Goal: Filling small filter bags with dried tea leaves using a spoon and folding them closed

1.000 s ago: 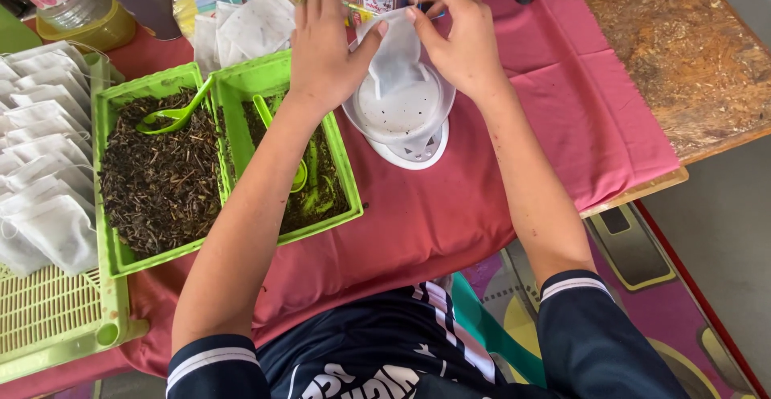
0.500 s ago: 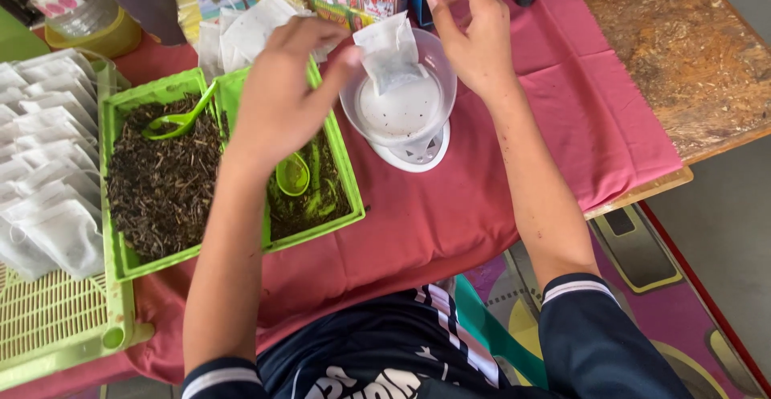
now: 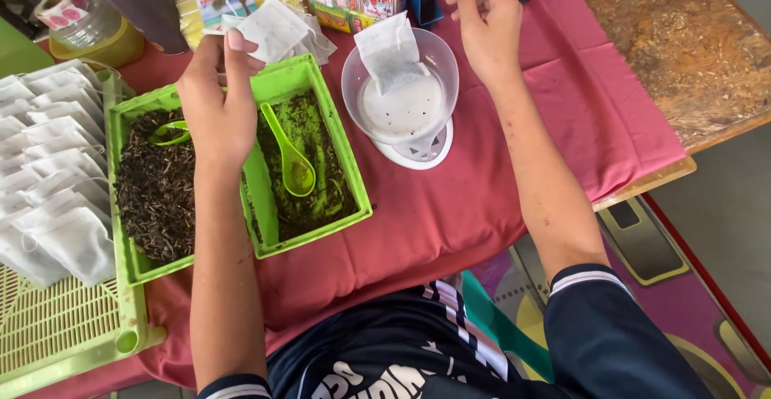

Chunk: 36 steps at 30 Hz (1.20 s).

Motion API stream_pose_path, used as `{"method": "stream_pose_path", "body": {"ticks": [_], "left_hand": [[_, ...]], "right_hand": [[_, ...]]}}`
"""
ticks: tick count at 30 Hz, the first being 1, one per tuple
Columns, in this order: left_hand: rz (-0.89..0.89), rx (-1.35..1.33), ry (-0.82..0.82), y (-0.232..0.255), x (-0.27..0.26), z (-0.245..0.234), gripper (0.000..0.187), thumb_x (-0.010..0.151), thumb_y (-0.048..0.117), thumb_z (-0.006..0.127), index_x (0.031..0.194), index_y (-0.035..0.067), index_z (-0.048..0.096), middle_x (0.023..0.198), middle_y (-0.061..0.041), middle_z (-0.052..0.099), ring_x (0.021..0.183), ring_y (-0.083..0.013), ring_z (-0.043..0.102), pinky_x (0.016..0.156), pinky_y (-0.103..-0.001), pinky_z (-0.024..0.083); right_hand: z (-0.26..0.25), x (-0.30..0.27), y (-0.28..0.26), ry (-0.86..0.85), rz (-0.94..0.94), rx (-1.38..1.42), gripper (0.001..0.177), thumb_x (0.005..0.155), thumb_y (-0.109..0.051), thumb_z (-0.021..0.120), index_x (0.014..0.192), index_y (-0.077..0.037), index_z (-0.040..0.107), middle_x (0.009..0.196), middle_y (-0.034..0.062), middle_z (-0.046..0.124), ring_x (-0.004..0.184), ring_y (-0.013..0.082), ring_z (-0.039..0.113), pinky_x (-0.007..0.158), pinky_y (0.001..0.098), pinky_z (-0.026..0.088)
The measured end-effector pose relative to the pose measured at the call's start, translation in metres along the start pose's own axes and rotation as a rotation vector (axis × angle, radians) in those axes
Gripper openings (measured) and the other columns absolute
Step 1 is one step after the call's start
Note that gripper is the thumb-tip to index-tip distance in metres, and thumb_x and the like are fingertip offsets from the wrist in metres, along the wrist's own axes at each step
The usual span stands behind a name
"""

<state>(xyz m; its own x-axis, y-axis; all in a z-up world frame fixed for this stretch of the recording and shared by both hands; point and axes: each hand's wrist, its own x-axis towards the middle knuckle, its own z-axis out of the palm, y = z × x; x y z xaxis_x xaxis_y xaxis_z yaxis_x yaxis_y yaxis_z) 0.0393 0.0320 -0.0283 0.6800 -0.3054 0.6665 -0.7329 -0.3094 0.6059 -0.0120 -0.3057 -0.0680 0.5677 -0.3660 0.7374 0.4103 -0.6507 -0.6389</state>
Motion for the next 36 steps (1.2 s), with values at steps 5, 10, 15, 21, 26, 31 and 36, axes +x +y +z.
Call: {"method": "stream_pose_path", "body": {"ticks": [5,10,15,21,26,31,36], "left_hand": [[0.026,0.125,0.014,-0.006,-0.003,0.001,0.051,0.117,0.044,0.035,0.101,0.004,0.063,0.088,-0.008,0.075,0.076,-0.0197,0.067,0.060,-0.035,0.045],[0.043,0.191,0.049,-0.009,-0.004,0.001,0.047,0.117,0.041,0.037,0.099,0.004,0.061,0.087,-0.008,0.077,0.079,-0.0215,0.071,0.061,-0.036,0.048],[0.054,0.203,0.051,-0.006,-0.005,-0.001,0.048,0.117,0.041,0.038,0.098,0.003,0.060,0.086,-0.011,0.075,0.069,-0.0241,0.063,0.055,-0.038,0.040],[0.052,0.270,0.068,-0.015,-0.006,0.000,0.045,0.118,0.037,0.041,0.094,0.004,0.059,0.081,-0.008,0.064,0.064,-0.0257,0.051,0.054,-0.042,0.034],[0.119,0.305,0.083,-0.018,-0.007,0.002,0.038,0.118,0.031,0.046,0.096,0.003,0.061,0.084,-0.008,0.066,0.070,-0.0274,0.058,0.057,-0.042,0.039],[0.149,0.322,0.086,-0.019,-0.007,0.001,0.037,0.118,0.030,0.048,0.096,0.003,0.061,0.084,-0.007,0.067,0.070,-0.0276,0.060,0.057,-0.043,0.041],[0.149,0.335,0.079,-0.021,-0.008,0.002,0.038,0.118,0.031,0.047,0.097,0.004,0.062,0.084,-0.006,0.067,0.072,-0.0262,0.060,0.057,-0.042,0.041]], "right_hand": [[0.002,-0.001,0.005,-0.039,0.005,-0.016,0.013,0.105,-0.009,0.053,0.106,-0.006,0.066,0.085,0.0060,0.073,0.068,0.0118,0.066,0.066,0.0235,0.055],[0.001,0.000,0.006,-0.048,0.024,-0.018,0.016,0.106,-0.013,0.052,0.104,-0.006,0.067,0.081,0.0057,0.073,0.067,0.0106,0.067,0.065,0.0231,0.055],[0.001,0.000,-0.001,-0.063,0.068,-0.043,0.017,0.105,-0.013,0.052,0.102,-0.007,0.068,0.080,0.0049,0.074,0.068,0.0105,0.069,0.067,0.0222,0.057],[0.002,-0.001,0.000,-0.070,0.074,-0.043,0.018,0.105,-0.013,0.052,0.099,-0.007,0.068,0.079,0.0053,0.074,0.068,0.0110,0.070,0.067,0.0230,0.057],[0.003,-0.002,0.005,-0.102,0.089,-0.025,0.017,0.104,-0.011,0.053,0.101,-0.007,0.069,0.079,0.0060,0.074,0.070,0.0111,0.070,0.070,0.0231,0.057],[0.003,-0.004,-0.005,-0.204,0.083,-0.017,0.012,0.105,-0.008,0.056,0.105,-0.008,0.069,0.086,0.0044,0.074,0.078,0.0101,0.068,0.077,0.0242,0.055],[0.003,-0.005,-0.013,-0.223,0.052,-0.041,0.012,0.105,-0.010,0.058,0.105,-0.010,0.069,0.089,0.0015,0.074,0.081,0.0080,0.066,0.074,0.0233,0.051]]}}
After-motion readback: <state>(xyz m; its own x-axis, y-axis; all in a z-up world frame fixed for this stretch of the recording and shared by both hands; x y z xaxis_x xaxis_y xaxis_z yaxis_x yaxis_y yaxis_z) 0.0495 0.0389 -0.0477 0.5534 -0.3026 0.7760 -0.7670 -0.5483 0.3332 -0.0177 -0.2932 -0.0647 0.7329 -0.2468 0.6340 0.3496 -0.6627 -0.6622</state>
